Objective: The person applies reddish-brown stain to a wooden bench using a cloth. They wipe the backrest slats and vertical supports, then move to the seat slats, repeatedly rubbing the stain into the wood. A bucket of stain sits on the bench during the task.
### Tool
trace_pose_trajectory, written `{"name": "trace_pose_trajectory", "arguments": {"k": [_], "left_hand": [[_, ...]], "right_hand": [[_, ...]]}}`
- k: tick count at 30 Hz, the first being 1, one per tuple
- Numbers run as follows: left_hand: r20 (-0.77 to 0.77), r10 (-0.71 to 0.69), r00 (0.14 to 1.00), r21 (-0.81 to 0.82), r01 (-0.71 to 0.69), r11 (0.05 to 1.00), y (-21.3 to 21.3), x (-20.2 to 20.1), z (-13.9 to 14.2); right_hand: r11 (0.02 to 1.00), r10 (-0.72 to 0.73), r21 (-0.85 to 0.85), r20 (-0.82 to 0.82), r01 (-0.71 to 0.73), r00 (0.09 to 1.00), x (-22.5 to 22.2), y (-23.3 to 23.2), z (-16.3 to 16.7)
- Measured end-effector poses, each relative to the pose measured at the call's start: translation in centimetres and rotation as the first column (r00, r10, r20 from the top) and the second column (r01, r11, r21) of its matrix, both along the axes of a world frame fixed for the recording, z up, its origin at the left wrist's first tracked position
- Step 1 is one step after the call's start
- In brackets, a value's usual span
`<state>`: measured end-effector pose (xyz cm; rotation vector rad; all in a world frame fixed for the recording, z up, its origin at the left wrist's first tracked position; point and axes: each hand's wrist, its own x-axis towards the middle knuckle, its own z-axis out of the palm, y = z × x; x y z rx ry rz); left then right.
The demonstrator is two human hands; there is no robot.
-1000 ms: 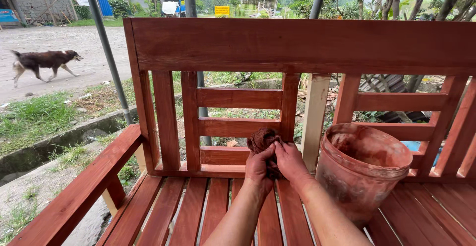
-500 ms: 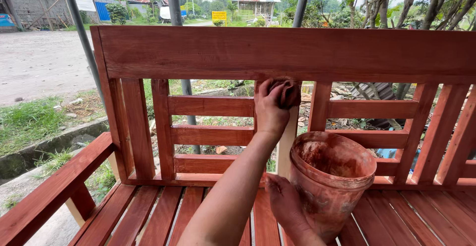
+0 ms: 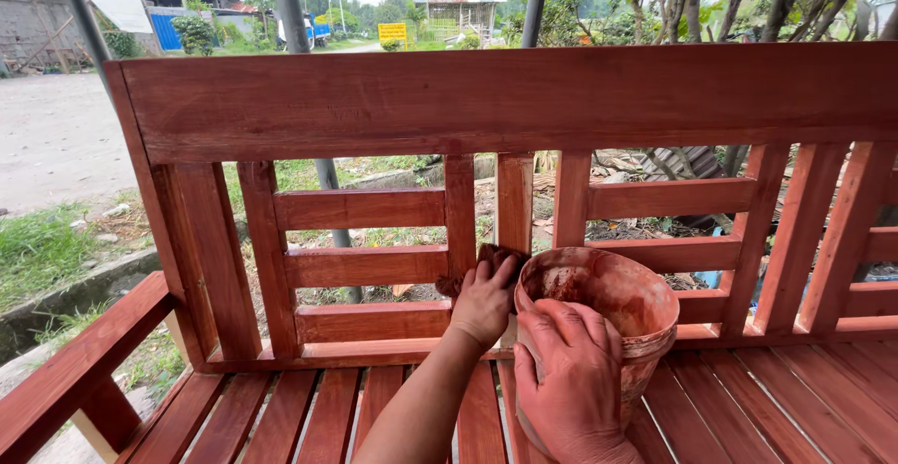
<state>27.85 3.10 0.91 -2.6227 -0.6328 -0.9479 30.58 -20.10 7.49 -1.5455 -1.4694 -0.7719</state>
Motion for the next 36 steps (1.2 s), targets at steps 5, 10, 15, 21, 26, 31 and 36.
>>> {"name": "trace_pose_trajectory", "arguments": {"k": [5, 10, 15, 21, 26, 31, 36], "left_hand": [[-0.019, 0.039, 0.999, -0.106, -0.041, 0.993, 0.4, 0.8, 3.1], [0.146, 0.068, 0.987, -0.075, -0.057, 0.996, 2.5, 3.4, 9.4], [0.425, 0.147, 0.893, 0.204, -0.253, 0.946, 4.6, 6.3, 13.2], [0.267, 0.149, 0.952, -0.066, -0.136, 0.989, 2.2, 4.8, 8.0], [0.202, 0.027, 0.979, 0.003, -0.028, 1.0, -0.2, 2.4, 0.6], [-0.047, -0.009, 0.999, -0.056, 0.007, 0.998, -0.9, 1.3, -3.2], [0.096, 0.012, 0.995, -0.051, -0.007, 0.999, 0.2, 2.7, 0.9]], "right_hand": [[0.911, -0.231, -0.343, 0.031, 0.228, 0.972, 1.6, 0.5, 0.7], [0.855, -0.274, -0.469, -0.048, 0.22, 0.961, 2.2, 0.6, 1.1], [0.841, -0.309, -0.5, -0.129, 0.207, 0.942, 3.5, -0.1, 1.9], [0.927, -0.236, -0.337, -0.188, 0.163, 0.953, 5.2, -1.5, 2.0], [0.862, -0.357, -0.45, -0.216, 0.232, 0.909, 6.9, -2.7, 2.5], [0.824, -0.449, -0.427, -0.092, 0.372, 0.889, 9.0, -3.6, 2.7], [0.757, -0.544, -0.445, -0.024, 0.478, 0.839, 9.8, -3.6, 1.1]]}}
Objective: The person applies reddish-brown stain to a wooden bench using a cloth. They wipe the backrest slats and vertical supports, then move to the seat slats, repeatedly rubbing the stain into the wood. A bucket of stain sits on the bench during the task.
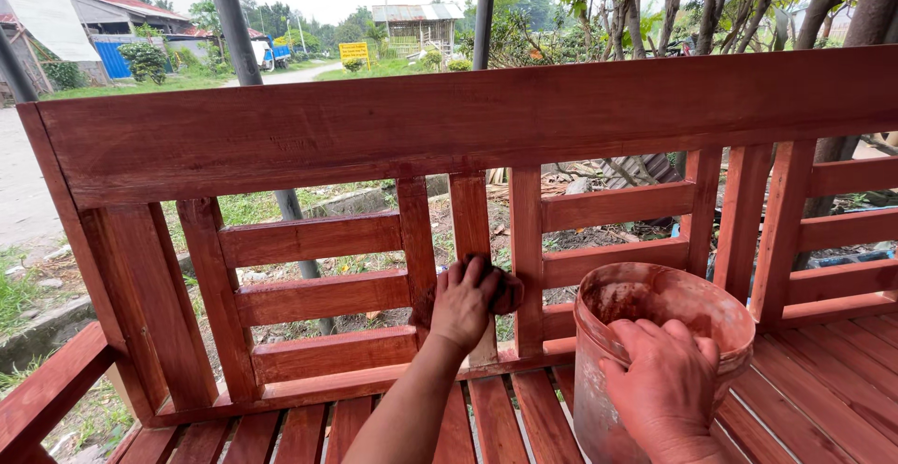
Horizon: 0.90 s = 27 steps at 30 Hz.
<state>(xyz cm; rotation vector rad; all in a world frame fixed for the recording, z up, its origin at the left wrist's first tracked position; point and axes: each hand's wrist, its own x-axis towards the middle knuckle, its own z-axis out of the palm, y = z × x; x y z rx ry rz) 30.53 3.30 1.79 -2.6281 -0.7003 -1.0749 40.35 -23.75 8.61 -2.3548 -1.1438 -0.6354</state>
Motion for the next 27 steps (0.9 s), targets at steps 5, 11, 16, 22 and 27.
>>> {"name": "trace_pose_trajectory", "arguments": {"k": [5, 11, 16, 22, 27], "left_hand": [[0.055, 0.178, 0.982, -0.068, -0.174, 0.982, 2.7, 1.6, 9.1], [0.164, 0.17, 0.972, 0.232, -0.205, 0.951, 3.6, 2.6, 13.5], [0.109, 0.067, 0.992, 0.105, -0.079, 0.991, 2.3, 1.6, 9.0], [0.082, -0.048, 0.995, 0.058, 0.043, 0.997, -0.2, -0.1, -1.2], [-0.091, -0.092, 0.992, -0.01, 0.091, 0.996, -1.5, -1.1, -8.2]], "right_hand": [[0.998, -0.043, -0.041, 0.028, 0.044, 0.999, -0.1, 0.4, -1.2], [0.991, -0.095, -0.088, 0.082, 0.102, 0.992, -0.6, 1.0, -1.4], [0.977, -0.004, 0.205, 0.321, -0.065, 0.947, -2.0, 1.0, -1.2], [0.826, 0.293, 0.384, 0.335, -0.413, 0.896, -5.0, 2.8, -3.0], [0.885, 0.424, 0.233, -0.048, -0.403, 0.905, -4.1, 6.1, -9.4]]}}
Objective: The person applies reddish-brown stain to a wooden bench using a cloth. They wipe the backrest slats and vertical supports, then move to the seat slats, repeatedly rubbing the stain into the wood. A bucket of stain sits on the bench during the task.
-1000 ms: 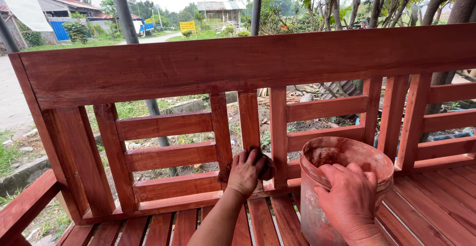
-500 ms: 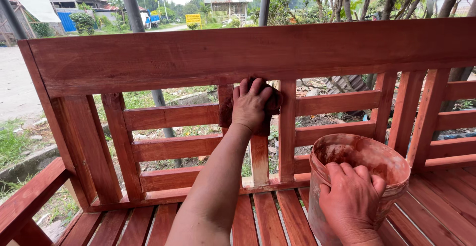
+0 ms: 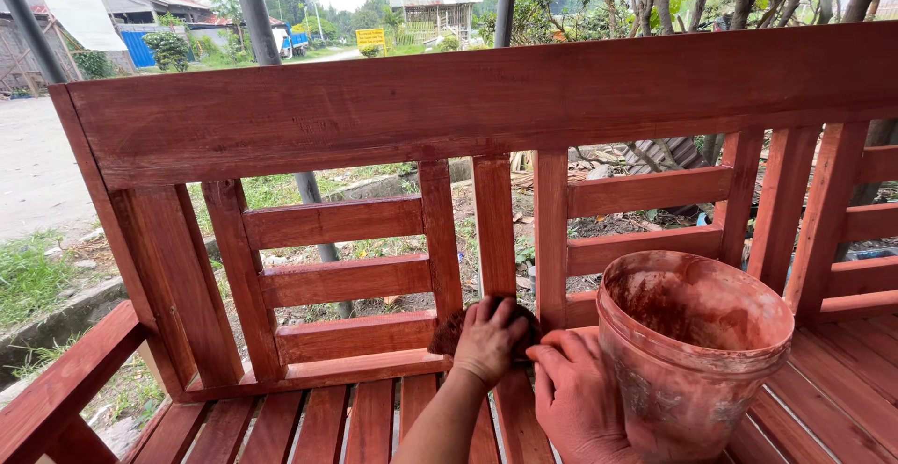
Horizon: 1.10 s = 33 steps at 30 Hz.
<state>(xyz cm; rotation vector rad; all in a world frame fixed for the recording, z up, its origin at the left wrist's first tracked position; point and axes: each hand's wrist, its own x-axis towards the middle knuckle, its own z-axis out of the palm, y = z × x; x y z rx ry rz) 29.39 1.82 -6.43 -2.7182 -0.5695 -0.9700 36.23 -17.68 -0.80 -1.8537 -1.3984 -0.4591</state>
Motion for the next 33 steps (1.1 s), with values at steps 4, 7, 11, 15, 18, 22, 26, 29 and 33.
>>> {"name": "trace_pose_trajectory", "arguments": {"k": [4, 7, 11, 15, 18, 22, 26, 29, 33], "left_hand": [[0.058, 0.044, 0.997, -0.184, -0.033, 0.982, -0.5, 0.5, -0.3], [0.323, 0.127, 0.938, -0.472, 0.043, 0.881, -1.1, 0.8, 2.3], [0.392, 0.294, 0.872, -0.706, 0.081, 0.704, -1.7, 0.0, 8.2], [0.286, 0.41, 0.866, -0.838, 0.019, 0.545, -2.6, -1.5, 13.8], [0.505, 0.297, 0.81, -0.622, 0.103, 0.776, -2.8, -1.7, 17.2], [0.695, -0.086, 0.714, -0.052, 0.169, 0.984, -1.1, -0.9, 20.8], [0.637, -0.151, 0.756, 0.148, 0.073, 0.986, 1.8, 0.7, 22.4], [0.532, -0.027, 0.847, 0.102, -0.032, 0.994, 3.3, 0.9, 21.0], [0.404, 0.036, 0.914, 0.058, -0.065, 0.996, 3.1, 0.2, 16.5]], "right_hand": [[0.972, -0.088, -0.235, -0.468, -0.027, 0.879, 2.7, 4.2, -5.5], [0.981, -0.098, -0.166, -0.864, -0.097, 0.494, 3.7, 6.6, -8.5], [0.932, 0.302, 0.325, -0.941, -0.16, -0.152, 4.8, 10.1, -8.8], [0.791, 0.612, 0.595, -0.778, -0.143, 0.146, 5.0, 14.4, -5.1], [0.811, 0.363, 0.581, -0.593, 0.07, 0.719, 5.5, 16.0, 0.1], [0.788, 0.054, 0.605, -0.25, 0.113, 0.967, 6.1, 18.0, 9.2], [0.759, 0.192, 0.637, -0.022, -0.134, 0.981, 5.9, 18.7, 14.1], [0.817, 0.193, 0.556, -0.015, -0.153, 0.981, 5.8, 18.1, 13.4], [0.861, 0.133, 0.497, -0.011, -0.11, 0.991, 5.4, 17.1, 9.4]]}}
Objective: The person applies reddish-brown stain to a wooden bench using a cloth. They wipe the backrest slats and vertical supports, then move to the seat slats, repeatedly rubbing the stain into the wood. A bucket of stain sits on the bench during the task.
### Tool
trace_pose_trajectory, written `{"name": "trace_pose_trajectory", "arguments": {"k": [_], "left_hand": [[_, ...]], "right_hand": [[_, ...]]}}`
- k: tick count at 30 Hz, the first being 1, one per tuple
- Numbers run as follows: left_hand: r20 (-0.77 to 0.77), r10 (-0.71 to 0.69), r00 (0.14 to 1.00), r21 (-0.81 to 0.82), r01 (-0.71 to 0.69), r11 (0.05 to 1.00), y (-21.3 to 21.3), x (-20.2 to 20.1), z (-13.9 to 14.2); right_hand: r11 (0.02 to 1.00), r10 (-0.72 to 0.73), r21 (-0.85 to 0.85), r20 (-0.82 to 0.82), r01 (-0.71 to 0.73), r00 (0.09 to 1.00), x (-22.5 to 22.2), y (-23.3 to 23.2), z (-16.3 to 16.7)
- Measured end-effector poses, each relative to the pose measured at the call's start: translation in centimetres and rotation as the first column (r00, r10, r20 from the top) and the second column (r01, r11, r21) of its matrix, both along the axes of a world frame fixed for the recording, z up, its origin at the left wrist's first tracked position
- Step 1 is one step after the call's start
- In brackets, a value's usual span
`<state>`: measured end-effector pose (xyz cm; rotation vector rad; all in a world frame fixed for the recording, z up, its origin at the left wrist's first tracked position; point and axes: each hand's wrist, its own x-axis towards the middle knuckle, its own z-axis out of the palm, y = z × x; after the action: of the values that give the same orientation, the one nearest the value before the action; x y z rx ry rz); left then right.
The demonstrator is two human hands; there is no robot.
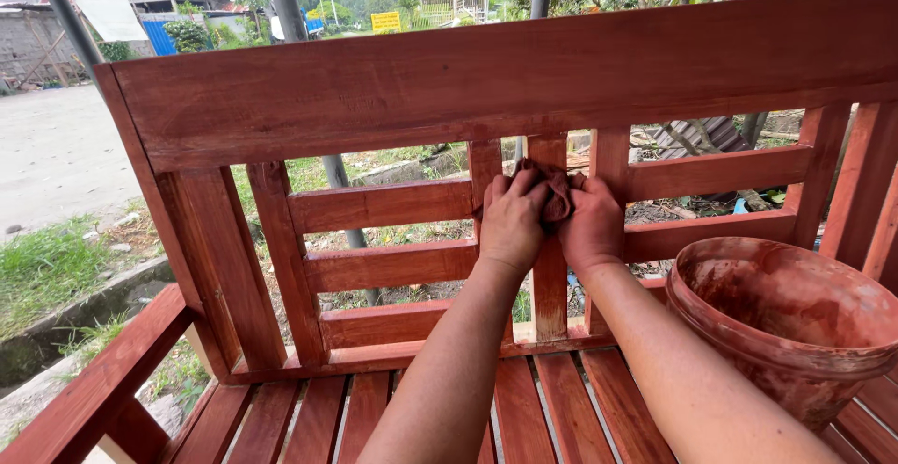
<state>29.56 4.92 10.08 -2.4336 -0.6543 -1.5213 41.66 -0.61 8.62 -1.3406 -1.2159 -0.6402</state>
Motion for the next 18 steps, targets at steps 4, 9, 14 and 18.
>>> {"name": "trace_pose_trajectory", "arguments": {"k": [4, 9, 14, 18], "left_hand": [[-0.092, -0.018, 0.996, -0.071, 0.012, 0.997, -1.3, -0.7, -3.8], [-0.231, 0.047, 0.972, -0.04, -0.058, 0.998, -2.6, -1.1, -6.9], [-0.332, 0.025, 0.943, -0.078, -0.054, 0.996, -3.7, -1.9, -10.2], [-0.344, -0.014, 0.939, -0.101, -0.022, 0.995, -3.8, -2.0, -12.2]], "right_hand": [[0.994, -0.067, -0.087, -0.016, 0.065, 0.998, -0.2, -0.9, -4.5], [0.995, -0.043, -0.094, -0.108, 0.033, 0.993, -0.2, -1.0, -9.0], [0.972, -0.088, -0.23, -0.185, 0.044, 0.979, -0.6, -2.2, -12.9], [0.953, -0.087, -0.303, -0.204, 0.022, 0.975, -0.7, -3.0, -14.9]]}}
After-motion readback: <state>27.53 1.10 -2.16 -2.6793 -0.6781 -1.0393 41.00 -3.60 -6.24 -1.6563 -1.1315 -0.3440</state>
